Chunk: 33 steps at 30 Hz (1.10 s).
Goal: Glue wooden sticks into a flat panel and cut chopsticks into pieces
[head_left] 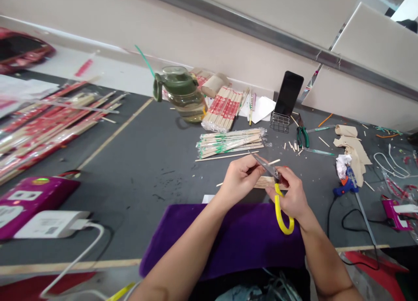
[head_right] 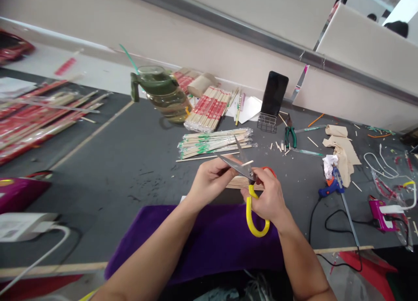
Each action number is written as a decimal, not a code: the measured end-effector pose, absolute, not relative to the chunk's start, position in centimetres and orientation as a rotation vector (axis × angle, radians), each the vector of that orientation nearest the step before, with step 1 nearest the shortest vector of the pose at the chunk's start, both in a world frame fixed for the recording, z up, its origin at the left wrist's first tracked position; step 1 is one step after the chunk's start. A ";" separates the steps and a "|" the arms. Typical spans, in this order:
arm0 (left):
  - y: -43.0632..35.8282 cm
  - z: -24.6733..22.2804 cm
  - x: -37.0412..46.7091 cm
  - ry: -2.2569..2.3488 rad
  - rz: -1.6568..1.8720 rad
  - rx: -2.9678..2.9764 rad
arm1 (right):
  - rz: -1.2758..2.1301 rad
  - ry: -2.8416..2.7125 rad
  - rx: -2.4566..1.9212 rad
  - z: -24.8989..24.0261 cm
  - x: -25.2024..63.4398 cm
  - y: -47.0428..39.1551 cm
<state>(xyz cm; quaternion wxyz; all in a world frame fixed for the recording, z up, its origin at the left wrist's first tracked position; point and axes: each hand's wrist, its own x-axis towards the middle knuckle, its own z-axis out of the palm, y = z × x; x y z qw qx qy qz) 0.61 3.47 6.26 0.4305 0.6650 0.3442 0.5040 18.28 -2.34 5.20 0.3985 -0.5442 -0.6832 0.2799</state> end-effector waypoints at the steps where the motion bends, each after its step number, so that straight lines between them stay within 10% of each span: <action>1: 3.4 6.1 0.8 0.884 1.272 1.636 | 0.716 -1.721 -1.377 5.1 18.3 -2.3; 33: 3.4 5.5 1.2 0.815 1.376 1.638 | 0.519 -1.815 -1.398 4.9 18.5 -2.2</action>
